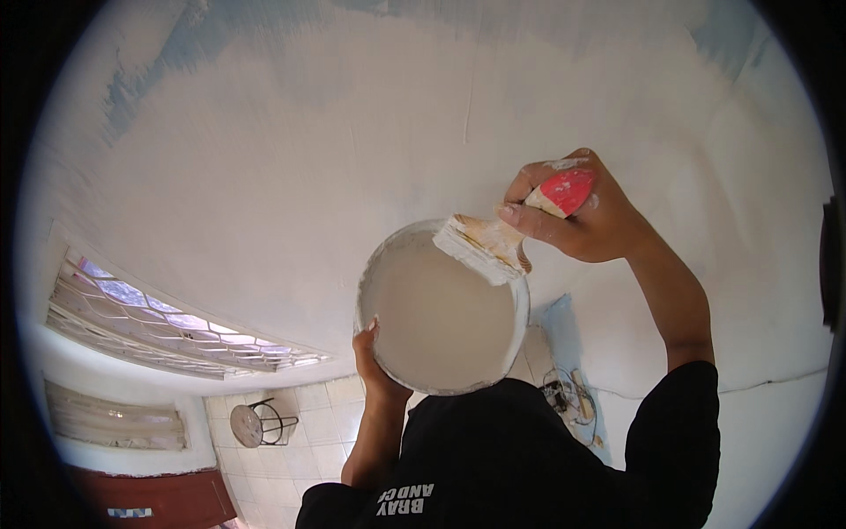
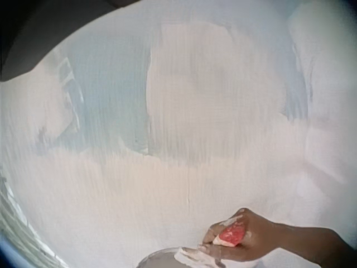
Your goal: The person paints a ceiling using a brush by dipping it into a bucket of white paint and applying it in multiple strokes.
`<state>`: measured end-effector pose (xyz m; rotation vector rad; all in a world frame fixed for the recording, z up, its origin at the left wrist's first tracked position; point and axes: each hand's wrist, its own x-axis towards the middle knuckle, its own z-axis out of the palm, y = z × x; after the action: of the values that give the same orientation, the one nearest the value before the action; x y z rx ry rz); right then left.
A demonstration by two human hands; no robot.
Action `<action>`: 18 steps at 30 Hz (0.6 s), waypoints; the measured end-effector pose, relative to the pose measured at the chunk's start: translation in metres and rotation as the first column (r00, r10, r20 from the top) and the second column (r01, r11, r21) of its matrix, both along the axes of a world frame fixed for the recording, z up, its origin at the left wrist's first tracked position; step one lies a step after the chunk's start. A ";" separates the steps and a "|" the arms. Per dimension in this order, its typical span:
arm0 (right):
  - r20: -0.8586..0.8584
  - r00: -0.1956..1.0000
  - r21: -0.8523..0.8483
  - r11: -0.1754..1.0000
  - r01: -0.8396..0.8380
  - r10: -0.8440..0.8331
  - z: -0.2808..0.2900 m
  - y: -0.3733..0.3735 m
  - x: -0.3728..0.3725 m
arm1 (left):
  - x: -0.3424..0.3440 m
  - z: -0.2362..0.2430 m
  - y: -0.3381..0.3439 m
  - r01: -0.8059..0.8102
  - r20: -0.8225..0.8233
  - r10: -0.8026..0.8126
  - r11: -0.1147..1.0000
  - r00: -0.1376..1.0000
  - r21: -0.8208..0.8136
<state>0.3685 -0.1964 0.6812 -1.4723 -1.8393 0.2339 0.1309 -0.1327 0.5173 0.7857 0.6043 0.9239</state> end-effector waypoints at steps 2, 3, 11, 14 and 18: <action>0.052 0.996 -0.093 0.993 0.074 -0.070 0.004 -0.002 0.002 | 0.000 -0.003 -0.003 -0.029 0.010 0.028 0.999 1.000 0.030; 0.060 0.996 -0.080 0.994 0.074 -0.069 0.006 -0.001 0.004 | 0.001 -0.005 -0.003 -0.033 0.116 0.025 0.997 0.993 0.069; 0.042 0.997 0.081 0.995 0.056 -0.060 0.011 -0.006 0.011 | 0.002 -0.008 -0.003 -0.020 0.154 0.013 0.999 0.988 0.045; 0.029 0.998 0.058 0.997 0.049 -0.050 0.011 -0.004 0.011 | 0.002 -0.009 -0.003 -0.050 0.035 0.044 0.979 0.998 0.198; -0.130 0.985 0.032 0.993 0.115 -0.110 0.012 -0.006 0.009 | 0.000 -0.015 -0.001 -0.025 0.137 0.026 1.000 0.990 -0.003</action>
<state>0.3770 -0.2027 0.6933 -1.4929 -1.6446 0.2302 0.1310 -0.1339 0.5019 0.7081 0.4962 0.9921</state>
